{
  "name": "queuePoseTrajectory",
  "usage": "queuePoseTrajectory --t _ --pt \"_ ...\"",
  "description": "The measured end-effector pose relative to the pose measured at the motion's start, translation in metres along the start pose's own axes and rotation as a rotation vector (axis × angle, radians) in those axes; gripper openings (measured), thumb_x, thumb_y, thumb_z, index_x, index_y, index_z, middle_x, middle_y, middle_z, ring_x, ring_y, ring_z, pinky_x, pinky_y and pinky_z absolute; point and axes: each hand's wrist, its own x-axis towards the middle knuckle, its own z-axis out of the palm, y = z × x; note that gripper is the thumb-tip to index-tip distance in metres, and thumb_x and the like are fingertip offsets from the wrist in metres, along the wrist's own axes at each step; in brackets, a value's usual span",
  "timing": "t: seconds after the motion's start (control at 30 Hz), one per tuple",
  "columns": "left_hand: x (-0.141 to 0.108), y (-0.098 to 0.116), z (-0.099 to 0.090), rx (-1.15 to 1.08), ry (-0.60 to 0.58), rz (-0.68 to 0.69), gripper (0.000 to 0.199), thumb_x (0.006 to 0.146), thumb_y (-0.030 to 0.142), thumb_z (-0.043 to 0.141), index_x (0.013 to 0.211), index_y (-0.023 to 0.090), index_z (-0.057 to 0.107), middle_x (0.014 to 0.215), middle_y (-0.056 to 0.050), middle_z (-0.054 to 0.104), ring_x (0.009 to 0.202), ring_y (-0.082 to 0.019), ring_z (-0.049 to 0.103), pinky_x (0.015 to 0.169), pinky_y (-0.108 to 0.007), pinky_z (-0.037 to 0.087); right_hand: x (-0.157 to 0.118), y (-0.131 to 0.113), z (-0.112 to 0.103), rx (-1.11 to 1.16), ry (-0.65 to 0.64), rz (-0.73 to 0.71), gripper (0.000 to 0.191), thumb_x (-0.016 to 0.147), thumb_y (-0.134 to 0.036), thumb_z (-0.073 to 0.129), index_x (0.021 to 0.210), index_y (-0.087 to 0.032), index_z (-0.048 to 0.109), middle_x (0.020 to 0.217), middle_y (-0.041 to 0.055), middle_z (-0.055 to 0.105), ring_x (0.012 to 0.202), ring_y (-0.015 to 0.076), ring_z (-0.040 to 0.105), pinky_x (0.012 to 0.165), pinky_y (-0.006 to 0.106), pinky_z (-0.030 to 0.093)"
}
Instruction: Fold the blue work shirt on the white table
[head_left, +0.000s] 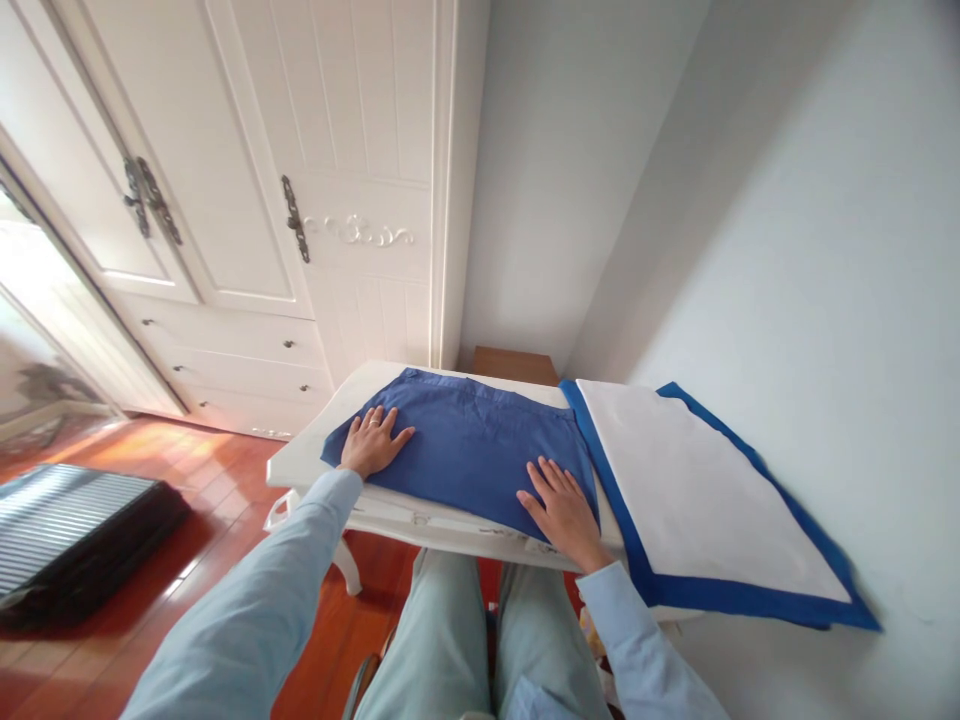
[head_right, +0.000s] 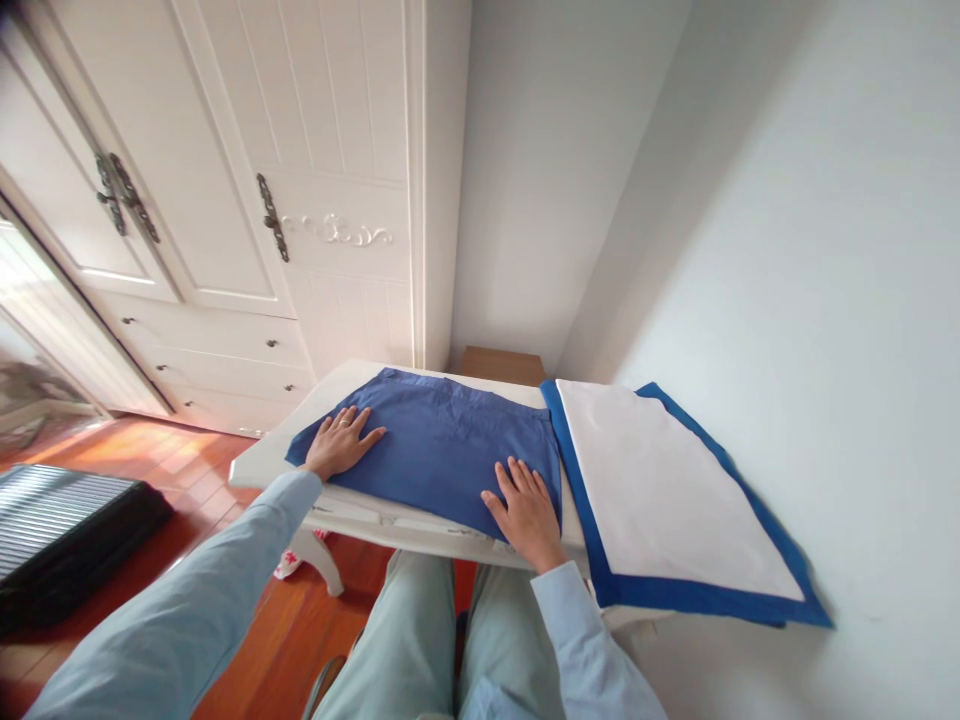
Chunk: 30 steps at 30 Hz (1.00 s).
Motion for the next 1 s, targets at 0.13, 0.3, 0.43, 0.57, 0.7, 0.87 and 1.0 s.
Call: queuePoseTrajectory --t 0.13,0.3,0.43,0.57,0.7,0.87,1.0 --pt "0.0 0.0 0.0 -0.005 0.011 0.0 0.079 0.101 0.066 0.031 0.16 0.014 0.038 0.165 -0.02 0.036 0.156 -0.035 0.029 0.125 -0.053 0.023 -0.001 0.001 0.004 0.031 0.055 -0.016 0.065 0.106 -0.056 0.036 0.155 -0.015 0.048 0.162 0.0164 0.041 0.152 0.0302 0.038 0.124 0.052 0.032" --pt "0.001 0.0 0.0 -0.012 0.015 -0.012 0.079 0.1 0.066 0.031 0.159 0.015 0.039 0.166 -0.019 0.036 0.156 -0.034 0.029 0.125 -0.053 0.023 -0.003 0.002 0.007 0.062 0.104 -0.013 0.064 0.105 -0.056 0.038 0.152 -0.014 0.052 0.16 0.0163 0.046 0.15 0.0301 0.042 0.123 0.051 0.034" --pt "0.001 0.0 0.0 -0.022 0.001 -0.02 0.079 0.1 0.067 0.03 0.16 0.016 0.038 0.167 -0.018 0.035 0.157 -0.033 0.027 0.126 -0.052 0.022 -0.003 0.003 0.01 0.074 0.132 0.001 0.065 0.104 -0.057 0.04 0.15 -0.013 0.054 0.158 0.0167 0.048 0.148 0.0315 0.045 0.122 0.052 0.035" --pt "0.0 0.001 0.0 -0.028 -0.004 -0.034 0.078 0.1 0.067 0.031 0.16 0.018 0.037 0.168 -0.017 0.033 0.157 -0.032 0.026 0.127 -0.051 0.021 -0.004 0.005 0.011 0.092 0.136 0.0 0.066 0.103 -0.058 0.042 0.149 -0.013 0.055 0.158 0.0166 0.048 0.148 0.0315 0.045 0.123 0.052 0.034" --pt "0.003 -0.001 0.001 -0.027 0.0 -0.027 0.079 0.1 0.067 0.032 0.16 0.017 0.038 0.167 -0.017 0.034 0.157 -0.032 0.026 0.126 -0.051 0.021 -0.005 0.004 0.01 0.104 0.142 -0.007 0.065 0.104 -0.057 0.041 0.148 -0.012 0.056 0.158 0.016 0.049 0.148 0.0312 0.045 0.123 0.052 0.034" --pt "0.012 -0.002 0.0 -0.053 -0.005 -0.005 0.078 0.099 0.067 0.036 0.159 0.017 0.039 0.167 -0.017 0.035 0.157 -0.031 0.027 0.127 -0.049 0.02 -0.007 0.003 0.012 0.108 0.18 -0.013 0.063 0.104 -0.056 0.041 0.146 -0.012 0.059 0.156 0.0161 0.052 0.146 0.0316 0.047 0.122 0.052 0.035" --pt "0.017 -0.004 0.003 -0.055 -0.003 -0.007 0.078 0.099 0.068 0.034 0.16 0.019 0.038 0.168 -0.016 0.035 0.157 -0.03 0.026 0.127 -0.049 0.019 -0.007 0.006 0.016 0.121 0.193 -0.032 0.062 0.104 -0.055 0.041 0.145 -0.012 0.06 0.155 0.016 0.053 0.145 0.032 0.049 0.122 0.052 0.036"
